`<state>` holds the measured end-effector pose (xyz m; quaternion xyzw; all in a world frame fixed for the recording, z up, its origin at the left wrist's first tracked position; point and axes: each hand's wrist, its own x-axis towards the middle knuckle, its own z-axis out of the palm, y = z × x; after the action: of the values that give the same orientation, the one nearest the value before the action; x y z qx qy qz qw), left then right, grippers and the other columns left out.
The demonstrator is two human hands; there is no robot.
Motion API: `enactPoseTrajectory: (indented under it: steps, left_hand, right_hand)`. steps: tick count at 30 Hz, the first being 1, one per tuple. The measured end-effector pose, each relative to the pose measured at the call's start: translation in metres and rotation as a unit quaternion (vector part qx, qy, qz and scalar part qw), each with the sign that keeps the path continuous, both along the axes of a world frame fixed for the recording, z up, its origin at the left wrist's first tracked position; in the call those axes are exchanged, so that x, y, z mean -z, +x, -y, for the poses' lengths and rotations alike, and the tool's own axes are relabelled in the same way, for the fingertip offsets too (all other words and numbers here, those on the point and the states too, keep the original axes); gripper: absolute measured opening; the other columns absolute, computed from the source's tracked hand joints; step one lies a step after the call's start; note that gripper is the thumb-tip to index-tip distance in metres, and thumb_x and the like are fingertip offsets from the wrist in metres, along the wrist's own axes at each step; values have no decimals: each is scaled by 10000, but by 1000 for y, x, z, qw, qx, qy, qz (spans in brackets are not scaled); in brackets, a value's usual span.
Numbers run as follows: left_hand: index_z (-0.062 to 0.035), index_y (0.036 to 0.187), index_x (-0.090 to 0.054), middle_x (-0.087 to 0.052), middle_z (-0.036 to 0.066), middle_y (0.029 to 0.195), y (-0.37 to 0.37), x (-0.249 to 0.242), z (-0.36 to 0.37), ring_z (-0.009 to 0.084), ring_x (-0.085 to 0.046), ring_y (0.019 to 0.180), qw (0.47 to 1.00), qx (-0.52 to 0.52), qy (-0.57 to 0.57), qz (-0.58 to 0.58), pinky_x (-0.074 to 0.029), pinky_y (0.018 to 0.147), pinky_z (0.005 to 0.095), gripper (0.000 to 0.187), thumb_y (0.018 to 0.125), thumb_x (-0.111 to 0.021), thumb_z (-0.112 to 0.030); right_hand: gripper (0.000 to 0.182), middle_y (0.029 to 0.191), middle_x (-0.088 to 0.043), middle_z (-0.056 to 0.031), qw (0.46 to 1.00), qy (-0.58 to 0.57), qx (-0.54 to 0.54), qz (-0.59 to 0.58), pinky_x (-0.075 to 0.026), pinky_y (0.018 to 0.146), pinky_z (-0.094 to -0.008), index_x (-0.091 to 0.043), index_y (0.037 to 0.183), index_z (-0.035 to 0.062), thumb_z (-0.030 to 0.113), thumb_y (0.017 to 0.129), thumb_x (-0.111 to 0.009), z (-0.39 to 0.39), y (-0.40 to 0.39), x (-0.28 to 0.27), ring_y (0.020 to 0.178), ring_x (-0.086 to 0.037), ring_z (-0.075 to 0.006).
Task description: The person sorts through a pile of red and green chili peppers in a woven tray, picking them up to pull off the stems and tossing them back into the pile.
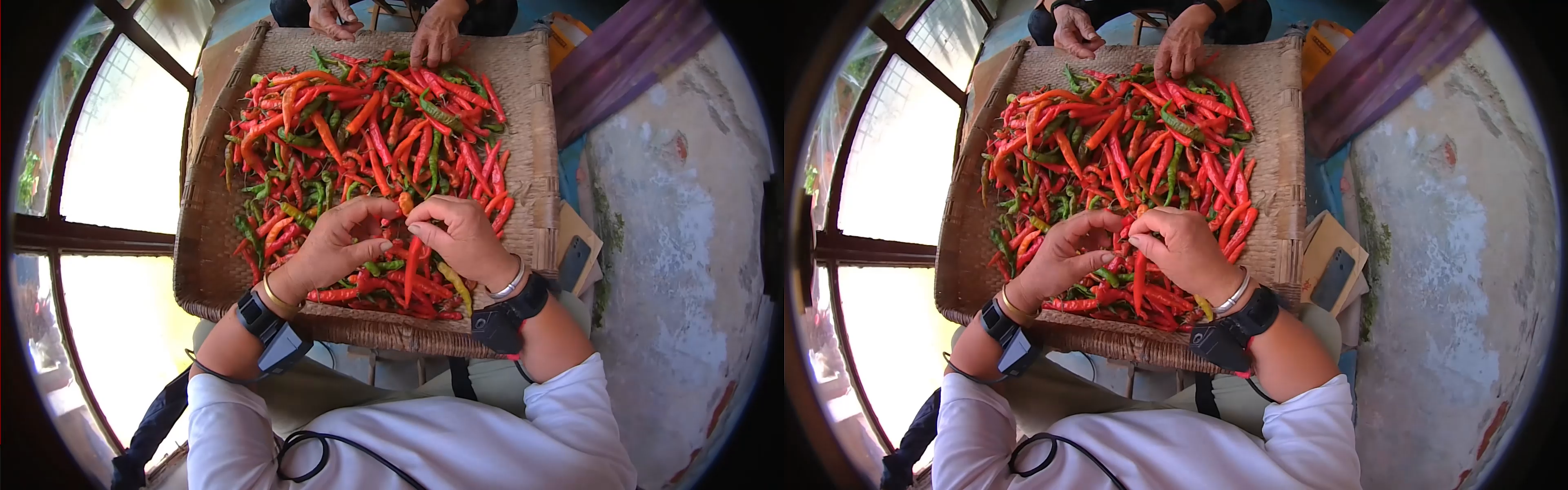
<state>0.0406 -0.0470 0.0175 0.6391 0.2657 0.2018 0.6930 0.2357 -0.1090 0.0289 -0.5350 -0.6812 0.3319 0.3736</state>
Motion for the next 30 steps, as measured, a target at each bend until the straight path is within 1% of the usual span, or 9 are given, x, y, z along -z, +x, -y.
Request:
enactPoseTrajectory:
  steps: [7, 12, 14, 17, 21, 22, 23, 26, 30]
  left_hand:
    - [-14, 968, -557, -573, -18, 743, 1, 4, 9, 50, -524, 668, 982, 110, -139, -71, -444, 610, 209, 182, 842, -576, -144]
    - [-8, 920, -561, -565, -17, 734, -1, 15, 4, 49, -520, 661, 986, 82, -110, -94, -445, 607, 203, 115, 851, -549, -99]
    - [-6, 897, -560, -563, -17, 729, -1, 16, 3, 50, -523, 658, 986, 71, -113, -95, -447, 606, 201, 88, 851, -540, -77]
    - [-8, 886, -561, -558, -18, 723, -1, 18, 2, 50, -522, 655, 984, 40, -147, -95, -447, 603, 201, 78, 848, -540, -73]
    - [-8, 892, -559, -551, -19, 720, 3, 24, 4, 43, -503, 648, 987, 31, -121, -105, -432, 589, 197, 83, 843, -546, -75]
    - [-9, 896, -560, -551, -19, 722, 0, 23, 3, 39, -495, 647, 987, 37, -116, -102, -427, 585, 196, 87, 841, -548, -76]
    - [-5, 913, -565, -554, -19, 731, -1, 22, 2, 36, -486, 648, 988, 48, -109, -101, -423, 582, 198, 103, 837, -553, -75]
    - [0, 932, -570, -558, -16, 746, 0, 26, 4, 40, -487, 648, 987, 34, -69, -138, -423, 579, 200, 120, 835, -552, -70]
    - [5, 944, -572, -569, 0, 758, -1, 32, 4, 52, -493, 653, 989, 35, -40, -135, -428, 580, 211, 147, 828, -566, -85]
  right_hand:
    - [104, 699, -576, -20, 954, -189, 55, -225, -429, 494, -208, -592, 868, -2, 75, 797, -592, -3, -2, 2, 558, -526, -55]
    - [177, 743, -579, -35, 929, -179, 168, -277, -470, 540, -211, -538, 965, -8, 97, 827, -571, -16, 31, -11, 626, -561, -70]
    - [345, 834, -586, -76, 821, -34, 281, -497, -486, 602, -221, -429, 1117, -44, 110, 836, -560, -25, 44, -9, 701, -584, -101]
    - [535, 909, -576, -116, 804, -82, 275, -521, -493, 647, -244, -267, 1242, -75, 130, 842, -556, -23, 60, 6, 759, -591, -138]
    - [422, 925, -589, -131, 923, -258, 115, -261, -484, 676, -274, -460, 1141, -59, 155, 803, -593, -19, 37, 4, 799, -599, -194]
    - [372, 932, -594, -130, 954, -258, 53, -141, -478, 688, -278, -518, 1096, -41, 160, 793, -599, -17, 27, 3, 800, -599, -200]
    - [309, 934, -571, -67, 982, -184, -5, -38, -460, 629, -224, -528, 1097, -10, 120, 818, -557, -16, 23, 15, 735, -553, -86]
    - [343, 951, -529, -79, 975, -90, -103, 173, -458, 682, -273, -544, 1078, 19, 163, 772, -606, -10, 19, 35, 744, -556, -120]
    - [421, 992, -532, -167, 968, -200, -98, 117, -435, 790, -347, -551, 1077, 47, 229, 707, -637, -10, 10, 38, 921, -543, -265]
